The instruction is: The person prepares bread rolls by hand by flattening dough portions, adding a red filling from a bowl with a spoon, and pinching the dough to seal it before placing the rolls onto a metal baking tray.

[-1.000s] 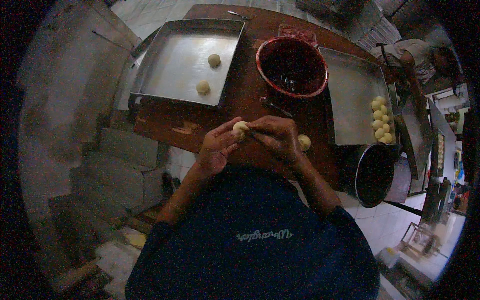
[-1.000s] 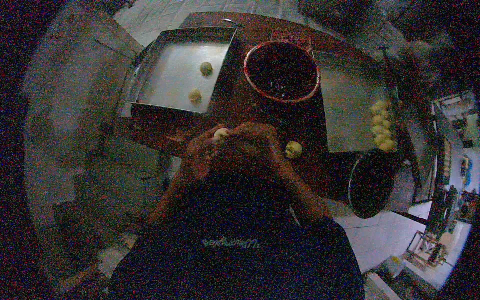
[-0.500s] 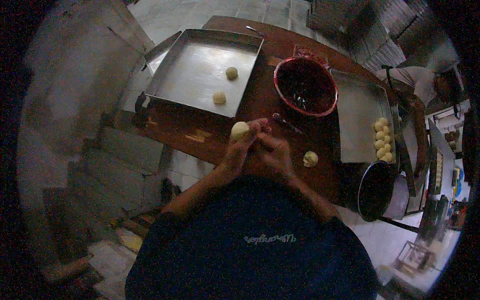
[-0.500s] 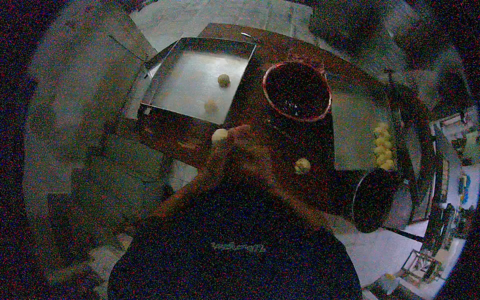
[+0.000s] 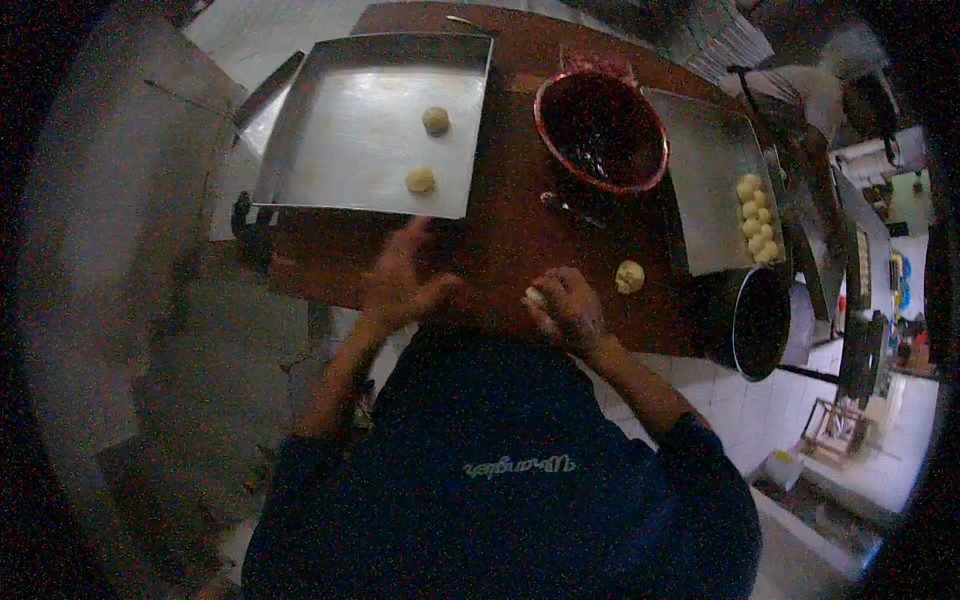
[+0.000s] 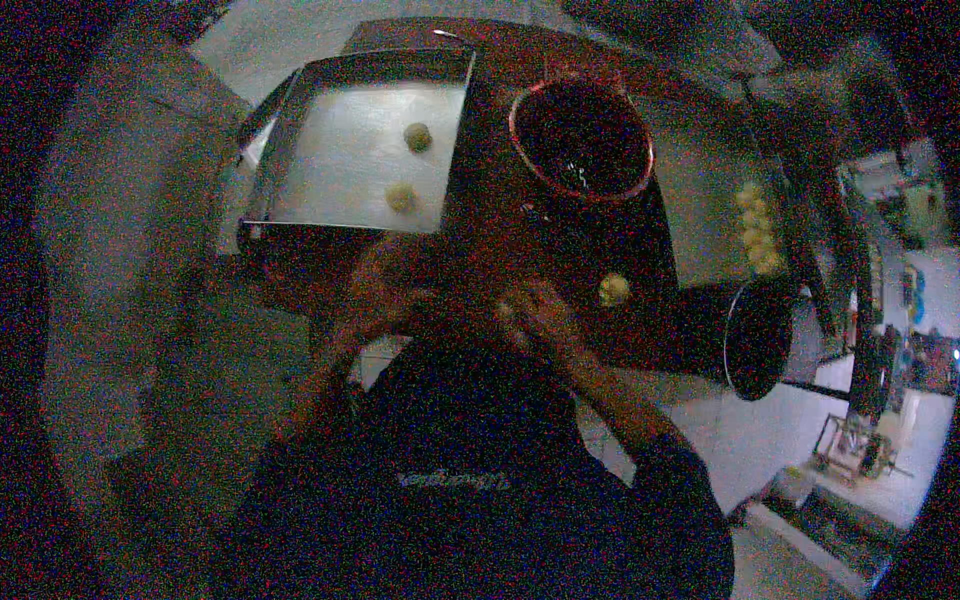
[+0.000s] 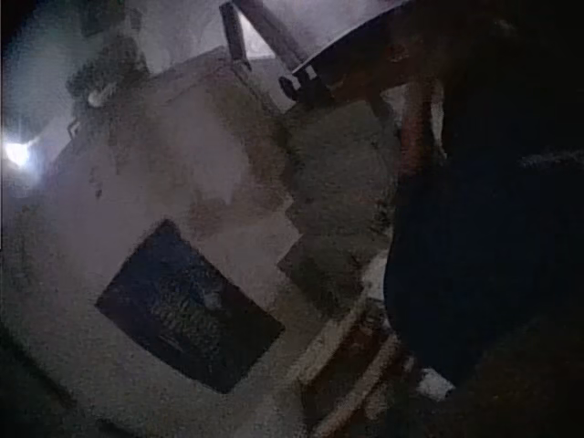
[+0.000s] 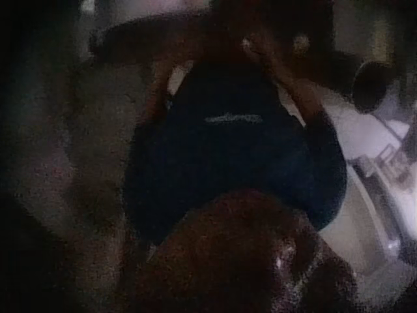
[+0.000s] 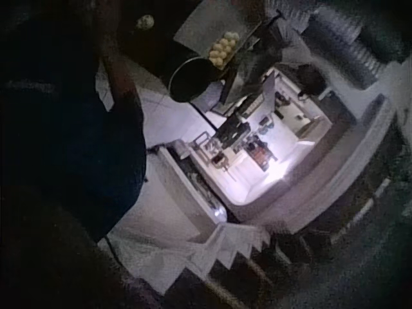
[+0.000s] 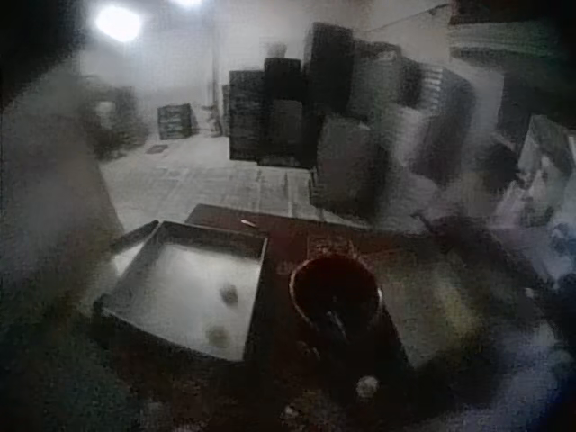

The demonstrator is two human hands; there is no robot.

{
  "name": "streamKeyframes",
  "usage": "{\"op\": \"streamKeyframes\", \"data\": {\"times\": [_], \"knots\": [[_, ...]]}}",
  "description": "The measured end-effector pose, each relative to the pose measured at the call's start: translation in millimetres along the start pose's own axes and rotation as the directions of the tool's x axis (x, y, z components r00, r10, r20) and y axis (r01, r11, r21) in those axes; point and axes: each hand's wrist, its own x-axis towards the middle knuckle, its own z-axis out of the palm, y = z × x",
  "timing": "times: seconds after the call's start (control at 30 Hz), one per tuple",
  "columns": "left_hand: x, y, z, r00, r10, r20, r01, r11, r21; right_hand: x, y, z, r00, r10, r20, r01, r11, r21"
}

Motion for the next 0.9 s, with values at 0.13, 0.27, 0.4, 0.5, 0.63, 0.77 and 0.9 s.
{"op": "streamKeyframes", "data": {"times": [0.13,0.27,0.4,0.5,0.63,0.77,0.9], "knots": [[-11,-100,-4,0.969,-0.239,-0.066,0.247,0.904,0.348,8,49,23,0.996,0.091,-0.007,-0.090,0.962,-0.259],[-9,-98,0,0.984,-0.140,-0.107,0.169,0.922,0.347,30,30,80,0.966,0.206,-0.155,-0.238,0.942,-0.235],[-5,-114,20,0.980,-0.157,-0.125,0.185,0.948,0.260,-23,32,62,0.998,0.056,-0.039,-0.064,0.959,-0.276],[-26,-112,-10,0.966,-0.250,-0.068,0.259,0.936,0.239,-22,31,48,0.994,0.051,-0.095,-0.078,0.949,-0.307],[-23,-109,-16,0.975,-0.190,-0.111,0.212,0.945,0.248,28,36,83,0.955,0.235,-0.182,-0.284,0.901,-0.327],[-17,-124,-15,0.974,-0.163,-0.156,0.194,0.958,0.213,8,19,65,0.987,0.097,-0.128,-0.130,0.953,-0.275],[-38,-135,-8,0.970,-0.168,-0.178,0.202,0.960,0.192,-18,36,51,0.975,0.129,-0.182,-0.182,0.933,-0.311]]}}
